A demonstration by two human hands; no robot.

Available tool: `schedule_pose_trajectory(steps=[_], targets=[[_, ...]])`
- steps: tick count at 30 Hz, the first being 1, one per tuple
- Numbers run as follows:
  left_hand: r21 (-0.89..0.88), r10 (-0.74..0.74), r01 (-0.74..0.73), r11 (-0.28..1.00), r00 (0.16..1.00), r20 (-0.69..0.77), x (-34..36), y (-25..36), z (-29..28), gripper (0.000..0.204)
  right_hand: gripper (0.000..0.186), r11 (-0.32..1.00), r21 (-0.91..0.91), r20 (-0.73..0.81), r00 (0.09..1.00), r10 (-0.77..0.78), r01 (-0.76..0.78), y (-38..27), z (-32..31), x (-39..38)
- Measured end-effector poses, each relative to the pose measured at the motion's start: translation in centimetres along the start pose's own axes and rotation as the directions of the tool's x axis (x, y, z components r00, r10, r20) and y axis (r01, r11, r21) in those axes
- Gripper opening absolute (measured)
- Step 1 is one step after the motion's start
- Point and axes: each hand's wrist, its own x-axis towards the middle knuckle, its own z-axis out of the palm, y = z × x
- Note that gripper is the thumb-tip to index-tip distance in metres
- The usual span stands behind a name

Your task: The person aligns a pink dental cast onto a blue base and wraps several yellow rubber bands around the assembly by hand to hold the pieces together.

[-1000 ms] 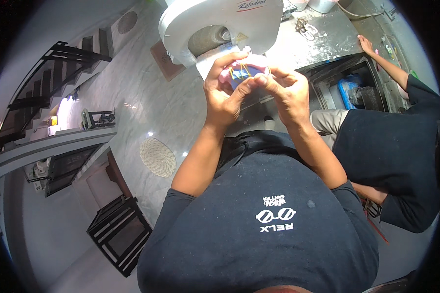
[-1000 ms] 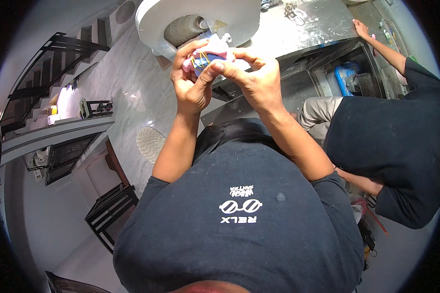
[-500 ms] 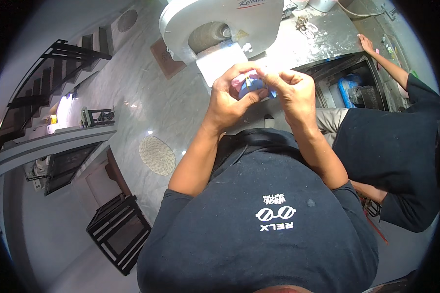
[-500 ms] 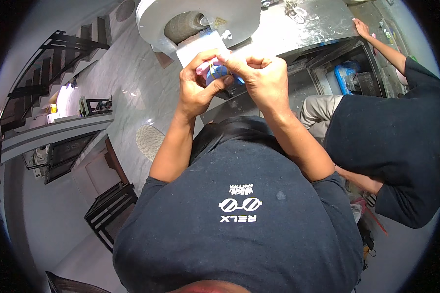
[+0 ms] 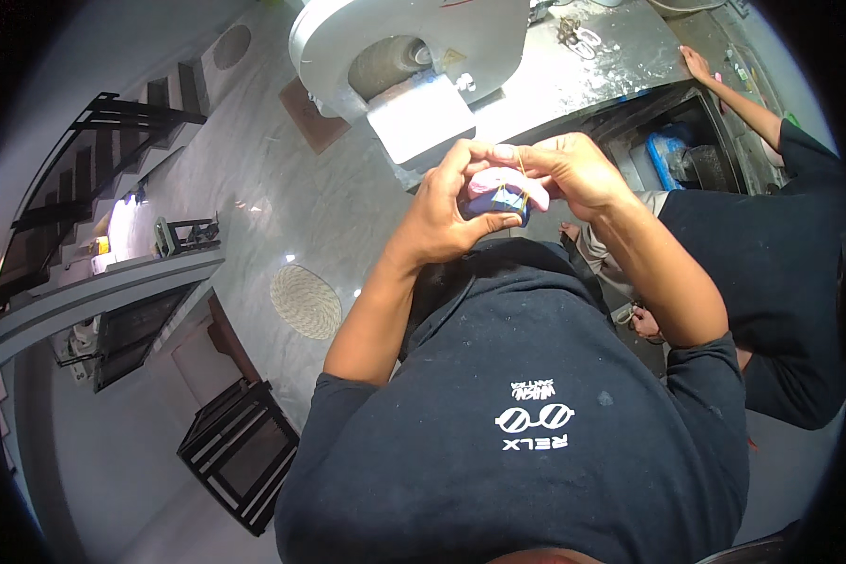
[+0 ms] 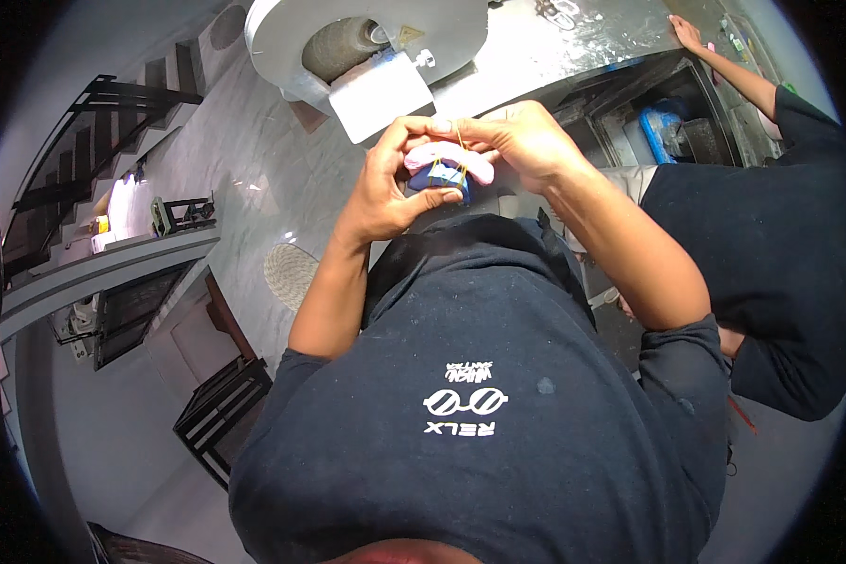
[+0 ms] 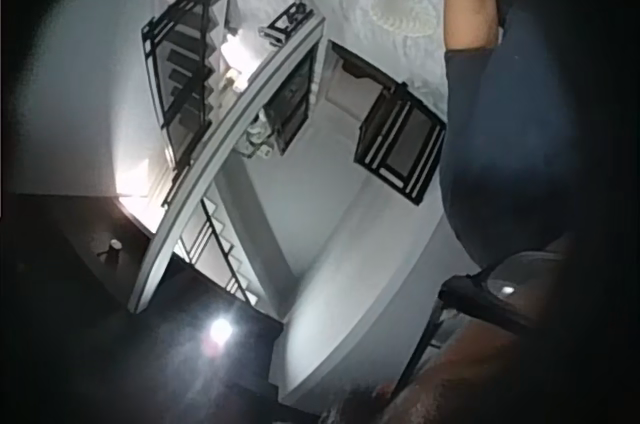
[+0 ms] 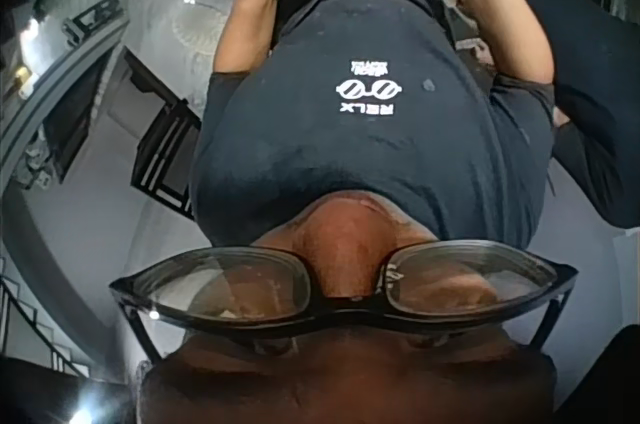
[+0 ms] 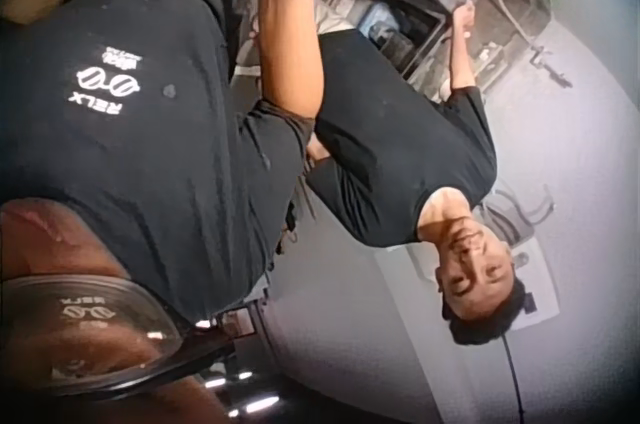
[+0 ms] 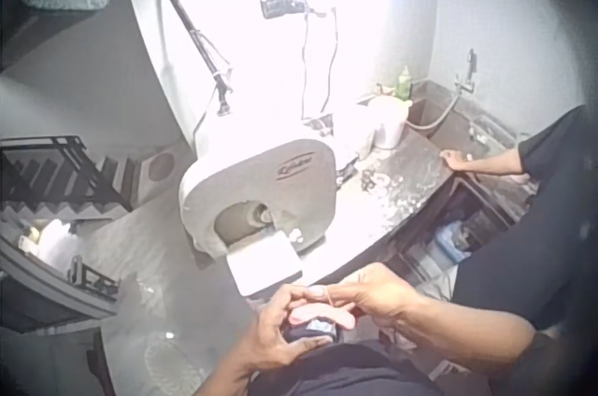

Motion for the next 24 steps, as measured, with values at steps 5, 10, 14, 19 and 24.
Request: schedule_pose_trajectory(steps=[5,10,14,19,24], targets=[[-0.362,-0.127,0.118,0.925,0.992,-0.001,-0.9,0.3,1.3,0.089,0.034,0.981,-0.161,-0.069,0.990,-0.123,0.110,-2.1,1.9,-1.0],[-0.267,-0.026,0.028,0.963,1.000,0.010,-0.3,0.4,1.0,0.101,0.028,0.881,-0.439,0.014,0.982,-0.190,0.177,-2.6,1.4,-1.1],[-0.259,-0.009,0.002,0.966,1.000,-0.023,-0.1,0.1,0.4,0.095,0.027,0.946,-0.292,0.039,0.990,-0.134,0.139,-3.2,1.7,-1.9],[-0.324,-0.059,0.034,0.945,0.996,-0.067,0.1,0.5,0.4,0.089,0.024,0.980,-0.177,-0.024,0.995,-0.100,0.094,-2.9,3.0,-2.8],[-0.047,-0.069,0.065,0.997,0.994,-0.090,-0.1,0.4,0.7,0.089,0.022,0.960,-0.217,-0.003,0.983,-0.184,0.179,-3.0,3.6,-3.1]])
